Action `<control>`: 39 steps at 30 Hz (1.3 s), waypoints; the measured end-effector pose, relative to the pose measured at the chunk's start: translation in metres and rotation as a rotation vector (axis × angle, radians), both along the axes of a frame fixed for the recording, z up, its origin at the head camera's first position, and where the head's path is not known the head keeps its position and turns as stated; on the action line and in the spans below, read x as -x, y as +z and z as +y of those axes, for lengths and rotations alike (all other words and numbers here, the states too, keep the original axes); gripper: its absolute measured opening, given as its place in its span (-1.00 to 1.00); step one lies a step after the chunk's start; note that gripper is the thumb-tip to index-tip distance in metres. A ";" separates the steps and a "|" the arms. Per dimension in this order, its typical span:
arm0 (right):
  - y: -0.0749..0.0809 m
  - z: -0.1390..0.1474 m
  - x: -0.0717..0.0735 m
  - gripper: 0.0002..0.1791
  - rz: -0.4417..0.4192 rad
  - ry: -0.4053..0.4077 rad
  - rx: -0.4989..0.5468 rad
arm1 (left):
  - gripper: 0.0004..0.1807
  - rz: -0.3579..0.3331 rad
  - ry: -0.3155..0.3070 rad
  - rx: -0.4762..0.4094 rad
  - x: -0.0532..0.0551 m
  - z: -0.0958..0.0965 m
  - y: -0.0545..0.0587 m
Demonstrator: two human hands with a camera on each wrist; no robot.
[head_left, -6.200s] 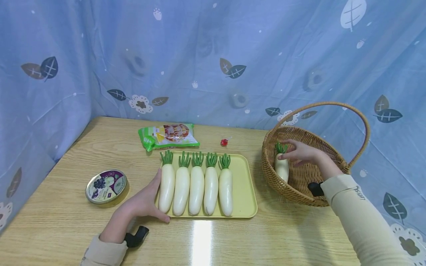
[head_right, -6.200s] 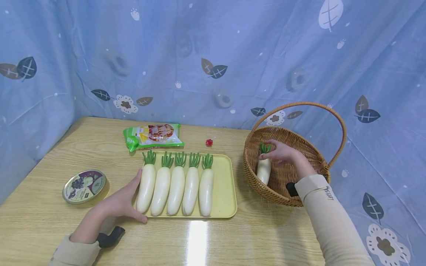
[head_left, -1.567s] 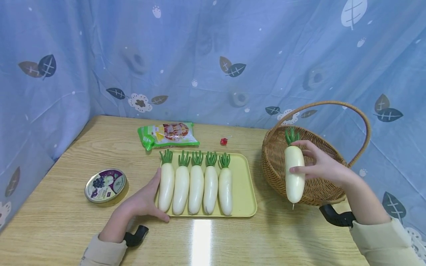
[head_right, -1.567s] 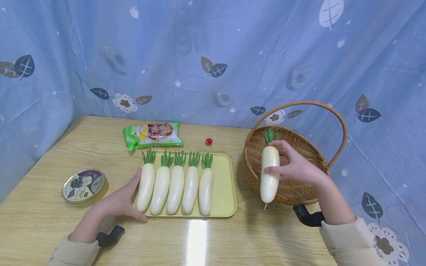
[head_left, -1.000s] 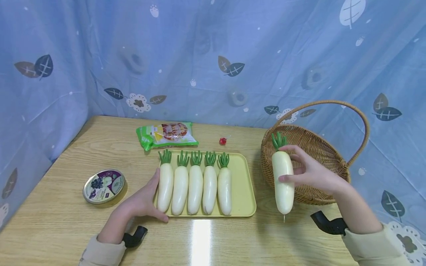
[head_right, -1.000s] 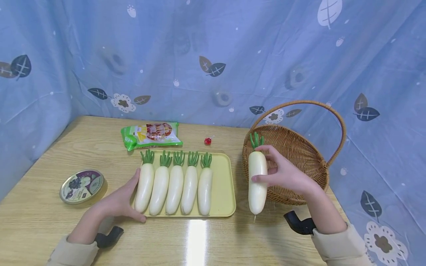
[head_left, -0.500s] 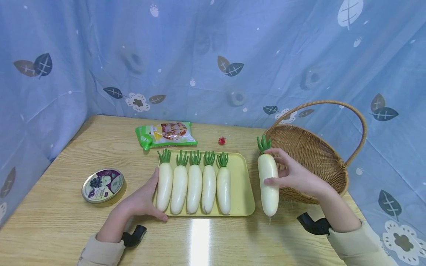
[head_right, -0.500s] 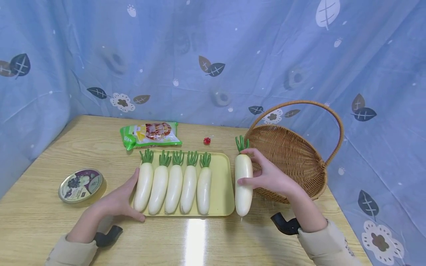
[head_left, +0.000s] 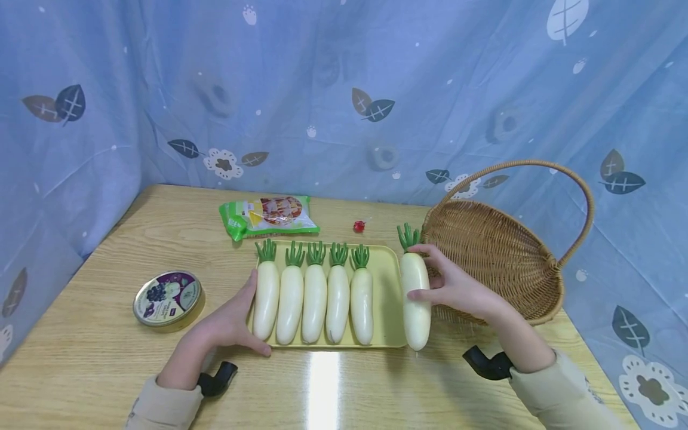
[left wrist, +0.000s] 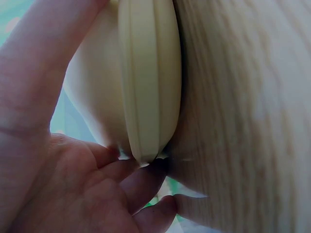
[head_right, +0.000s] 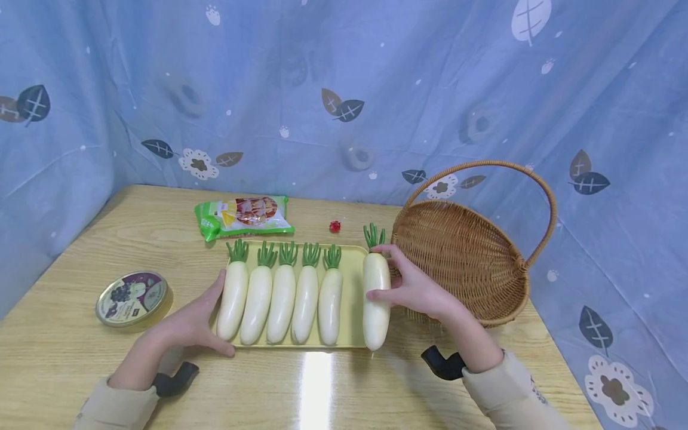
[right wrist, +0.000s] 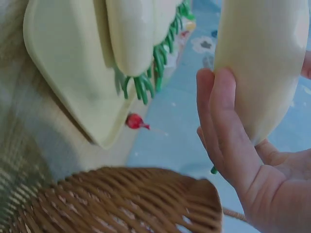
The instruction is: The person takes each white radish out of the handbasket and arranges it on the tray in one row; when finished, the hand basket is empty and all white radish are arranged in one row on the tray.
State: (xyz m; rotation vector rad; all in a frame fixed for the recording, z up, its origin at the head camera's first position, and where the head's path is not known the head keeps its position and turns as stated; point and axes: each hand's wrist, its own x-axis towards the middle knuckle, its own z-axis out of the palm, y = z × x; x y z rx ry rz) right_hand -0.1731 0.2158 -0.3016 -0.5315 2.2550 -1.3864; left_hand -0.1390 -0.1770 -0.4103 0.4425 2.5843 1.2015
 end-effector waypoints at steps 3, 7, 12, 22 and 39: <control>-0.004 -0.005 0.000 -0.16 0.000 0.001 -0.003 | 0.64 0.007 0.000 0.003 0.000 0.000 0.000; -0.011 -0.011 0.001 -0.16 0.007 -0.004 -0.010 | 0.65 0.013 0.000 0.005 0.001 0.000 -0.001; -0.021 -0.015 0.002 -0.16 0.030 -0.023 -0.029 | 0.65 0.012 -0.001 0.007 0.001 0.000 -0.001; -0.043 -0.019 0.008 -0.17 0.027 -0.022 0.003 | 0.64 0.002 -0.003 -0.001 0.001 0.000 -0.001; -0.071 -0.028 0.026 -0.12 0.006 -0.106 -0.106 | 0.64 -0.003 -0.002 -0.006 0.001 0.000 0.000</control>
